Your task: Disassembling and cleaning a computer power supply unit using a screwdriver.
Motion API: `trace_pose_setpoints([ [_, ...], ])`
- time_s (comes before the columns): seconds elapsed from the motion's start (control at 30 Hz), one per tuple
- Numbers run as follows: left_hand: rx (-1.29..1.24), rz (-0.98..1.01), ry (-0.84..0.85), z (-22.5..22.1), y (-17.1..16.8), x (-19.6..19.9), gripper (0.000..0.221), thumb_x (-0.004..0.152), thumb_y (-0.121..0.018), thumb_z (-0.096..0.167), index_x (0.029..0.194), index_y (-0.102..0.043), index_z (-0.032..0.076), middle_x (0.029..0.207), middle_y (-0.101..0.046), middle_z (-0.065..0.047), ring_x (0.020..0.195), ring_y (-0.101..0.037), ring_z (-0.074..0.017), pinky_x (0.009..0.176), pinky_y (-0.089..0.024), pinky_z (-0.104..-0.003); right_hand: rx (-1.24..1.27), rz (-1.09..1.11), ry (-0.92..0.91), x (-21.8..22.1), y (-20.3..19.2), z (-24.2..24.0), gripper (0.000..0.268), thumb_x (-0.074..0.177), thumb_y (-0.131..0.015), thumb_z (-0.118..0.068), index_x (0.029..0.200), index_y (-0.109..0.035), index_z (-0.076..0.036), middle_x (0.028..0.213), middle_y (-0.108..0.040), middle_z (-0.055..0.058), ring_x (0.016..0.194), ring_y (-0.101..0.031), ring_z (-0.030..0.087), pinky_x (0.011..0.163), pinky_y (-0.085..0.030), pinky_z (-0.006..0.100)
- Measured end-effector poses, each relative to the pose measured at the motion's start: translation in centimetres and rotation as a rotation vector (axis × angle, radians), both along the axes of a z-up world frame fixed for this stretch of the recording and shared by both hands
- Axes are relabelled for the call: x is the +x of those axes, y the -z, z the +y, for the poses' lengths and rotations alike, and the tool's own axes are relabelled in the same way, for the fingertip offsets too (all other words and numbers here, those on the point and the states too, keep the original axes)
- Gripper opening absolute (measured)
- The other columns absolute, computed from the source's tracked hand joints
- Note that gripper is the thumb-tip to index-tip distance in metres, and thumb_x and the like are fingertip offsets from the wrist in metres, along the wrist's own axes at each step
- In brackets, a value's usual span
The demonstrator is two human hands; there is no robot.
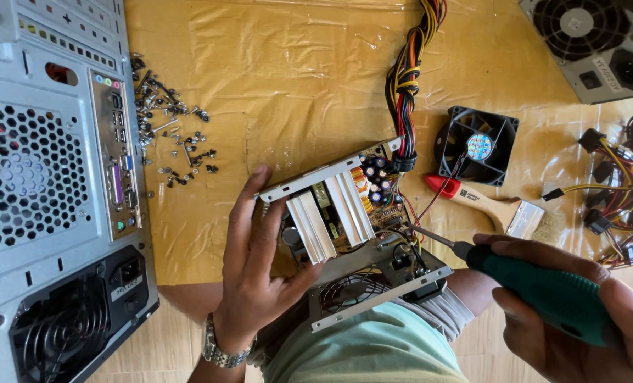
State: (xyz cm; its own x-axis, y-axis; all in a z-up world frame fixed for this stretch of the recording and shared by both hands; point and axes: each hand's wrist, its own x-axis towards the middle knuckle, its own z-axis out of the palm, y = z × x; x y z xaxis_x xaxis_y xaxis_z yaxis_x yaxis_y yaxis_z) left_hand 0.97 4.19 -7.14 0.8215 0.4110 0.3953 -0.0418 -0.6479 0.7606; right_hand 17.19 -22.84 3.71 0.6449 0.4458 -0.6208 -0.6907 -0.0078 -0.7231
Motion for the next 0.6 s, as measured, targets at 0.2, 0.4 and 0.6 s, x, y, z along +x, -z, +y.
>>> trace_pose_setpoints([
  [0.2,0.006,-0.026,0.012,0.0,0.2,-0.1,0.062,0.105,-0.057,0.039,0.147,-0.040,-0.004,0.159,-0.031,-0.037,0.153,-0.039,-0.0533,0.132,-0.039,-0.061,0.160,0.101,-0.004,0.5,0.5,-0.8,0.075,0.100,-0.085,-0.045,0.142,-0.059,0.012,0.152,-0.061,0.030,0.099,-0.073,0.020,0.080,-0.059,0.020],
  [0.4,-0.027,-0.060,0.023,0.2,0.8,-0.4,0.060,0.107,-0.061,0.033,0.153,-0.038,0.003,0.161,-0.032,-0.034,0.155,-0.041,-0.0503,0.134,-0.040,-0.059,-0.521,-0.007,0.115,0.6,-1.7,4.8,0.067,0.096,-0.023,-0.026,0.139,-0.051,0.016,0.151,-0.067,0.028,0.146,-0.057,0.025,0.105,-0.035,0.033],
  [0.6,-0.030,-0.074,0.023,0.3,0.9,-0.6,0.060,0.108,-0.063,0.029,0.156,-0.036,0.006,0.162,-0.033,-0.034,0.155,-0.042,-0.0509,0.135,-0.041,-0.060,-0.442,0.069,0.097,0.6,-0.5,1.8,0.078,0.097,-0.031,-0.053,0.143,-0.055,0.005,0.154,-0.068,0.021,0.124,-0.057,0.024,0.097,-0.039,0.027],
])
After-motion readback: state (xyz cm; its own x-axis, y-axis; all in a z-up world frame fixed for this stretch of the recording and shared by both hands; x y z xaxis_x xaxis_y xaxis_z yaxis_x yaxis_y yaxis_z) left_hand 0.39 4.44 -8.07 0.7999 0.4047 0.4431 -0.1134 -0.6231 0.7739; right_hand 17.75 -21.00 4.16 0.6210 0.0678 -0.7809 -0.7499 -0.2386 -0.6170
